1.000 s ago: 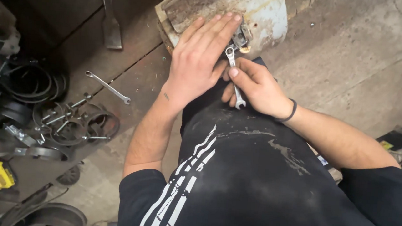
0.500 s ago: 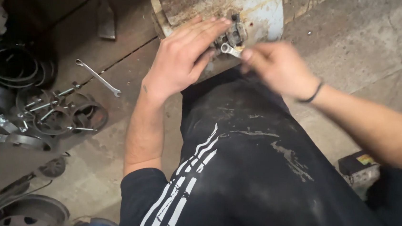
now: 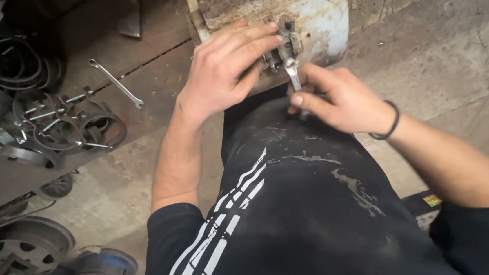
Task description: The person uses a wrench to tighten and loosen bolts on a rusty mechanical part, then uses a screwdriver to adjust components. The person also handles a metal rod and places it on the workbench.
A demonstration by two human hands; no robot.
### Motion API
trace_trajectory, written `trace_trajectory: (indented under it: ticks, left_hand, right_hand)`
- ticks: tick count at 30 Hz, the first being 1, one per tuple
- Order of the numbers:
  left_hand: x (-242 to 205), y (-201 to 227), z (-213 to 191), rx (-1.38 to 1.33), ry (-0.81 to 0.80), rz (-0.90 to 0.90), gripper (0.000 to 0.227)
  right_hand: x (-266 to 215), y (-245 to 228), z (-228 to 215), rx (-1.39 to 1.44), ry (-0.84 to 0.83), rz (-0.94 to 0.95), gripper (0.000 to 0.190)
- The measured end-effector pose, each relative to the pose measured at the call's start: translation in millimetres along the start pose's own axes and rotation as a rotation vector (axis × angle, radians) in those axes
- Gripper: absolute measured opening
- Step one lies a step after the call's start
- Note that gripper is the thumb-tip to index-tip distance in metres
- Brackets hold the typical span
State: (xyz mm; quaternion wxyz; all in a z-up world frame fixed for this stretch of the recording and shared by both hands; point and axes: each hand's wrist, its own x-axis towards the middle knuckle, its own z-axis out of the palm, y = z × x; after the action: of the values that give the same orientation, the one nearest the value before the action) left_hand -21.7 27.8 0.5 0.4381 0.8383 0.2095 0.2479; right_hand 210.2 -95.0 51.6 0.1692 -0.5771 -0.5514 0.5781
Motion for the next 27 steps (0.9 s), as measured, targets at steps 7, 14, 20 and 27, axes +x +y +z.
trace_trajectory:
  ticks: [7,14,20,27]
  left_hand:
    - [4.2,5.3,-1.5,0.110,-0.032,0.061,0.040]
    - [5.7,7.5,-1.4,0.157,-0.061,0.085,0.046]
    - [5.5,7.2,1.0,0.173,-0.042,0.051,0.050]
    - [1.9,0.8,0.2,0.244,-0.062,0.122,0.064]
  right_hand:
    - [-16.8,26.2,25.8,0.208,0.282,0.085,0.019]
    - [-24.0,35.2,27.0,0.127,0.382,0.071,0.020]
    - [-23.0,44.3,26.0,0.075,0.387,0.006,0.021]
    - [-17.8,30.6,28.7,0.195,0.248,0.111,0.022]
